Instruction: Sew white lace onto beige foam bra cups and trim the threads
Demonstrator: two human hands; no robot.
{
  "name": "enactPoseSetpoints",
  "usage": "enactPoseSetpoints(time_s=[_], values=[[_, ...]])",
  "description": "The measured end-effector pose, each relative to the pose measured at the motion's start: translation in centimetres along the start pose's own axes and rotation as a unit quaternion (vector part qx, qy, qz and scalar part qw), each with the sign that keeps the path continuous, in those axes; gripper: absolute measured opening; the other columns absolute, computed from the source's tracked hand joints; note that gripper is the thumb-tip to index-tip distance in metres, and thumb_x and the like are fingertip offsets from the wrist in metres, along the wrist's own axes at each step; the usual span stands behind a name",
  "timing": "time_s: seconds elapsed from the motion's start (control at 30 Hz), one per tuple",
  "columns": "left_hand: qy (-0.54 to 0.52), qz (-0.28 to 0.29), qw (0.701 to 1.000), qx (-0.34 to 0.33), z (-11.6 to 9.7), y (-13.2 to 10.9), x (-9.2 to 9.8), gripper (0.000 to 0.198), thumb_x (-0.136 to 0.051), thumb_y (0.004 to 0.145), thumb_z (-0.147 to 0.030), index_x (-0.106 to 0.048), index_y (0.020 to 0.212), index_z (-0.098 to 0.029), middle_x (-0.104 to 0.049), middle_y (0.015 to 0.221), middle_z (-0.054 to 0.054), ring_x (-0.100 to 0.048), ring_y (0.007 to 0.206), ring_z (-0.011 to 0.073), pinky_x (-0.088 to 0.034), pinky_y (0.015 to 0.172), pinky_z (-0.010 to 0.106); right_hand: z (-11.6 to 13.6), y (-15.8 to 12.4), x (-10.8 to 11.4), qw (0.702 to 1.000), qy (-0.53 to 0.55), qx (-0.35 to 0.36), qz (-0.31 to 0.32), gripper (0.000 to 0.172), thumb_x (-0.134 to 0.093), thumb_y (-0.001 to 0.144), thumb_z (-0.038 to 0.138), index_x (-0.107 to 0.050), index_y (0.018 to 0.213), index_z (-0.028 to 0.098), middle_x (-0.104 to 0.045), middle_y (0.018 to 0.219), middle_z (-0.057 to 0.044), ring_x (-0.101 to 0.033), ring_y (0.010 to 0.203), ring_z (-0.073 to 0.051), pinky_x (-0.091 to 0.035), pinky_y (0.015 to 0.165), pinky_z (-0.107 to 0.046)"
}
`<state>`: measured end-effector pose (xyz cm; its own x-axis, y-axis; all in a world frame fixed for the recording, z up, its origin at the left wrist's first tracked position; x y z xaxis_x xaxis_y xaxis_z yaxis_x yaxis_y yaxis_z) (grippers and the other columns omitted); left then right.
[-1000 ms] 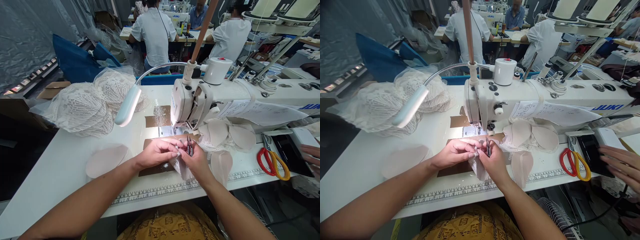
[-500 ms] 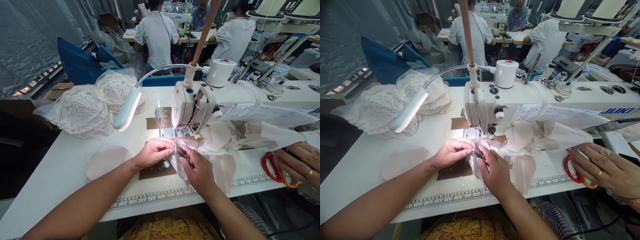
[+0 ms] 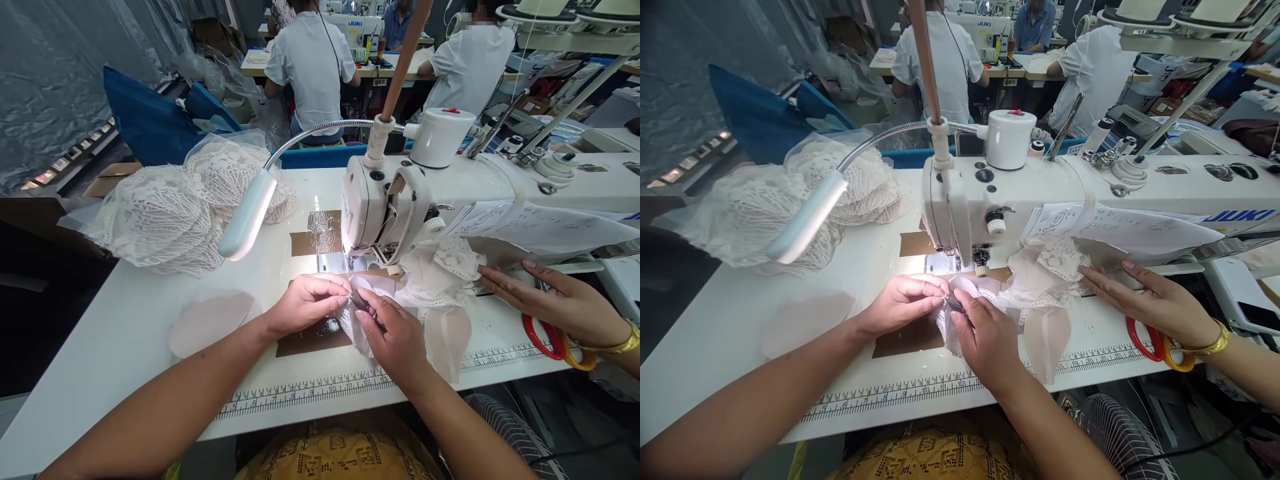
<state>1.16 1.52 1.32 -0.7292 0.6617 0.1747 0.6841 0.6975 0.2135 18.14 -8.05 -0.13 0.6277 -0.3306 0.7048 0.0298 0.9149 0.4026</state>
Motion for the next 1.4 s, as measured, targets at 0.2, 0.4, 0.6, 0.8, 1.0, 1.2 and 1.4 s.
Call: enactPoseSetpoints(time_s=[0.2,0.4,0.6,0.8,1.0,1.2,1.4], values=[[0.001,0.001,1.0,0.006,-0.06,-0.01,-0.02,0.015,-0.063,0.086,-0.023,-0.074,0.085,-0.013,-0.069,0.094,0.009,-0.066,0.087,0.0171,-0.056,0.082,0.03,0.11,0.0,0.02,1.0,-0.006,0.0,-0.001,0.032,-0.049,0.092,0.029,-0.061,0.12,0.019,-0.072,0.091,-0.005,-0.067,0.079,-0.017,-0.054,0.068,-0.028],[0.007,-0.005,1.0,-0.005,-0.13,-0.04,0.01,0.013,-0.063,0.085,-0.021,-0.074,0.086,-0.014,-0.07,0.094,0.009,-0.066,0.089,0.0172,-0.056,0.084,0.029,0.14,0.02,-0.05,1.0,-0.004,0.012,-0.021,0.031,-0.05,0.092,0.027,-0.063,0.118,0.019,-0.073,0.094,-0.006,-0.068,0.084,-0.018,-0.055,0.074,-0.03],[0.005,-0.009,1.0,-0.008,-0.06,-0.12,-0.13,0.013,-0.063,0.085,-0.018,-0.075,0.086,-0.013,-0.07,0.094,0.009,-0.066,0.089,0.0174,-0.056,0.083,0.03,0.12,-0.09,-0.19,1.0,-0.004,0.004,-0.019,0.031,-0.05,0.092,0.027,-0.062,0.119,0.019,-0.073,0.094,-0.006,-0.068,0.08,-0.018,-0.055,0.069,-0.029],[-0.026,-0.026,0.998,0.05,0.18,-0.23,-0.39,0.012,-0.066,0.083,-0.021,-0.074,0.082,-0.012,-0.071,0.096,0.01,-0.067,0.089,0.0186,-0.056,0.082,0.03,0.45,0.0,-0.48,0.998,-0.038,0.015,-0.05,0.03,-0.05,0.091,0.026,-0.063,0.118,0.019,-0.073,0.097,-0.007,-0.069,0.083,-0.019,-0.056,0.069,-0.029],[-0.066,-0.02,0.994,0.081,0.05,-0.32,-0.7,0.013,-0.067,0.082,-0.023,-0.073,0.08,-0.011,-0.072,0.095,0.01,-0.067,0.089,0.0181,-0.056,0.081,0.028,0.9,0.29,-0.48,0.993,-0.078,0.043,-0.08,0.028,-0.052,0.09,0.023,-0.066,0.114,0.018,-0.074,0.091,-0.007,-0.069,0.073,-0.017,-0.054,0.063,-0.026],[-0.037,-0.025,0.996,0.073,-0.07,-0.33,-0.72,0.013,-0.066,0.082,-0.021,-0.072,0.077,-0.011,-0.071,0.093,0.009,-0.067,0.087,0.0164,-0.056,0.081,0.026,0.84,0.25,-0.37,0.978,-0.121,0.116,-0.126,0.022,-0.057,0.089,0.019,-0.067,0.108,0.014,-0.074,0.086,-0.004,-0.068,0.069,-0.014,-0.051,0.06,-0.023],[-0.045,-0.017,0.995,0.086,-0.11,-0.34,-0.71,0.013,-0.066,0.082,-0.021,-0.072,0.076,-0.011,-0.072,0.093,0.008,-0.067,0.085,0.0151,-0.055,0.077,0.024,0.88,0.24,-0.44,0.967,-0.156,0.155,-0.126,0.022,-0.058,0.088,0.013,-0.067,0.107,0.015,-0.075,0.085,-0.003,-0.068,0.068,-0.013,-0.049,0.06,-0.023]])
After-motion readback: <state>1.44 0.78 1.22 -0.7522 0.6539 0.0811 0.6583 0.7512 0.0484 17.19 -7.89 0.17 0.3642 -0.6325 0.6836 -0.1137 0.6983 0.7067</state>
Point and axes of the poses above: each hand's wrist, its own y-axis towards the middle knuckle, its own x-axis out of the back of the hand, z = x × y, the point moved 1 cm from there along y, towards the middle knuckle
